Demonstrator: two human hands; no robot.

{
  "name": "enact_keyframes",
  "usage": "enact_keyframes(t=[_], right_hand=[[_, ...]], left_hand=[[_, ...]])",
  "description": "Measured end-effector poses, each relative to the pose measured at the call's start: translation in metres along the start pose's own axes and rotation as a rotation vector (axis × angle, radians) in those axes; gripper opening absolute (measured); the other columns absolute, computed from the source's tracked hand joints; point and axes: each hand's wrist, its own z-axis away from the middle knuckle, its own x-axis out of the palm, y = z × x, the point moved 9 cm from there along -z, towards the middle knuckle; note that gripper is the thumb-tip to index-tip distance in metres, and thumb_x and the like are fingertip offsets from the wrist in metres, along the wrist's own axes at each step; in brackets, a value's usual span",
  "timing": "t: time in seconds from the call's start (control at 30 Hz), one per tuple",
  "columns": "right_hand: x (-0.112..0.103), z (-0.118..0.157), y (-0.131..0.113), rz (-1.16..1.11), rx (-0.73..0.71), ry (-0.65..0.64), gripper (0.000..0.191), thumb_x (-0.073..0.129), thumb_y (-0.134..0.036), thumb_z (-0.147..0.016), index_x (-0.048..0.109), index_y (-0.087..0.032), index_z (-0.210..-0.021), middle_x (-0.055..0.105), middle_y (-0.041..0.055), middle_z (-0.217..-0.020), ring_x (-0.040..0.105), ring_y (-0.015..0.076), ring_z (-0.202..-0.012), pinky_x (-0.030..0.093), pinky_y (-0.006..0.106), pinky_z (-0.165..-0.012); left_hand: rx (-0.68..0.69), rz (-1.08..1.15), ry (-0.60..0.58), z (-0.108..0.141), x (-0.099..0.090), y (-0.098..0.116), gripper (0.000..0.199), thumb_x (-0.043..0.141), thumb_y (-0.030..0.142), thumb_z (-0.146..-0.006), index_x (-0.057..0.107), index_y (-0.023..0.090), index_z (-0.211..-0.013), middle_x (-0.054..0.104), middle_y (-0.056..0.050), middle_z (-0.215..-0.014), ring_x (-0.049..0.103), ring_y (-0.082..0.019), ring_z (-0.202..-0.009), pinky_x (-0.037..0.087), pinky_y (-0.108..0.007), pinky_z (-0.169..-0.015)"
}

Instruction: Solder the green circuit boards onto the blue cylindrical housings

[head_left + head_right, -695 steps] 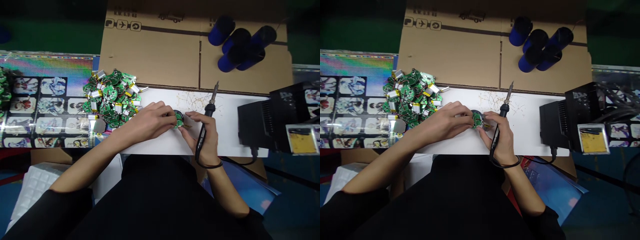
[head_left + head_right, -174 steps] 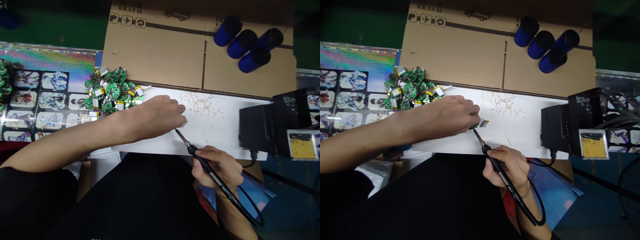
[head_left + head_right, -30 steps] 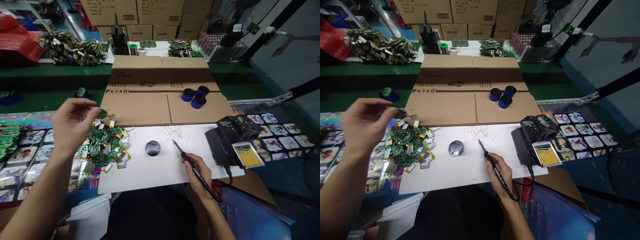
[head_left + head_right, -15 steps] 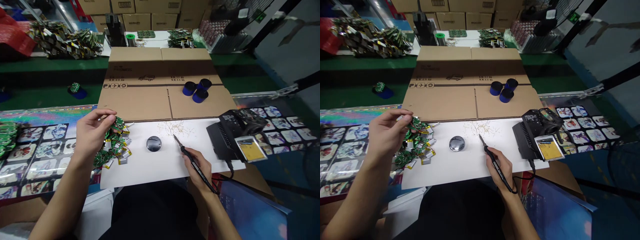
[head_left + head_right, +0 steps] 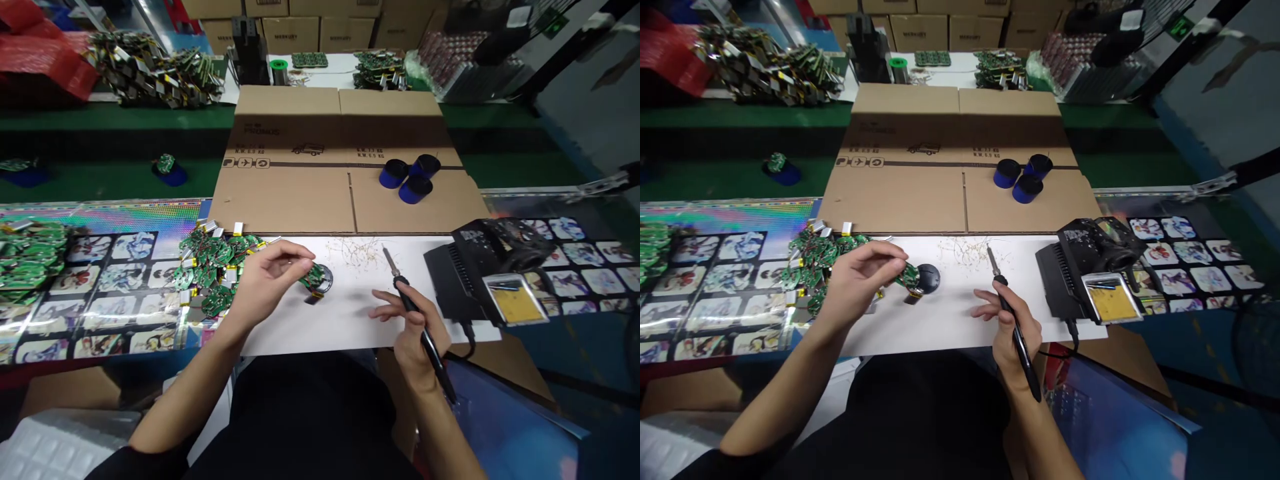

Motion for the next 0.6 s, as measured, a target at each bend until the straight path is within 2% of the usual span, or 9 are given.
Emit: enact_keyframes(t=[0.1, 0.2, 0.27, 0.37, 0.5, 0.6], right_hand=[[0.013, -0.008, -0.025, 0.083, -0.060, 0.001, 0.040, 0.051, -0.053, -0.111, 0.074, -0.021, -0.112, 0.083, 0.0057, -0.083, 0.081, 0.0218, -0.064, 0.066, 0.037, -0.061], [0.035, -0.012, -0.043, 0.146, -0.155, -0.081, 0.013, 0.072, -0.034, -0.102, 0.071, -0.025, -0.111, 0.085, 0.0054, -0.101, 0.084, 0.0234, -0.093, 0.070, 0.042, -0.086], [0.050, -0.012, -0.048, 0.099, -0.211, -0.137, 0.028, 0.080, -0.024, -0.095, 0.067, -0.027, -0.119, 0.082, 0.0061, -0.115, 0.081, 0.0236, -0.110, 0.069, 0.043, -0.095], [0.062, -0.010, -0.042, 0.019, -0.200, -0.164, 0.043, 0.082, -0.019, -0.092, 0.061, -0.027, -0.128, 0.078, 0.0074, -0.122, 0.079, 0.0217, -0.113, 0.069, 0.041, -0.097], [0.067, -0.008, -0.030, -0.051, -0.112, -0.150, 0.042, 0.082, -0.015, -0.091, 0.061, -0.027, -0.125, 0.076, 0.0050, -0.117, 0.080, 0.0174, -0.099, 0.071, 0.038, -0.093], [0.061, -0.011, -0.033, -0.107, -0.125, -0.092, 0.038, 0.079, -0.009, -0.091, 0.062, -0.027, -0.121, 0.075, 0.0019, -0.110, 0.080, 0.0160, -0.098, 0.071, 0.034, -0.091]], left_hand=[[-0.095, 0.125, -0.063, 0.003, 0.021, -0.013, 0.019, 0.087, 0.039, -0.085, 0.078, 0.023, -0.091, 0.074, -0.003, -0.086, 0.068, -0.014, -0.067, 0.057, -0.024, -0.052], [-0.142, 0.170, -0.101, 0.006, 0.035, -0.019, 0.026, 0.088, 0.043, -0.084, 0.074, 0.022, -0.091, 0.071, -0.002, -0.084, 0.069, -0.015, -0.070, 0.061, -0.025, -0.056], [-0.140, 0.171, -0.113, 0.007, 0.041, -0.019, 0.028, 0.088, 0.044, -0.085, 0.071, 0.022, -0.093, 0.070, -0.002, -0.083, 0.070, -0.016, -0.073, 0.062, -0.026, -0.059], [-0.089, 0.188, -0.101, 0.008, 0.043, -0.015, 0.026, 0.086, 0.041, -0.088, 0.071, 0.022, -0.098, 0.068, -0.001, -0.087, 0.071, -0.015, -0.079, 0.064, -0.026, -0.068], [-0.006, 0.191, -0.046, 0.008, 0.037, -0.010, 0.020, 0.082, 0.035, -0.092, 0.074, 0.019, -0.102, 0.066, -0.002, -0.094, 0.065, -0.012, -0.083, 0.059, -0.022, -0.074], [-0.036, 0.207, -0.083, 0.010, 0.038, -0.013, 0.018, 0.079, 0.029, -0.094, 0.075, 0.018, -0.107, 0.062, 0.000, -0.088, 0.061, -0.009, -0.079, 0.054, -0.019, -0.072]])
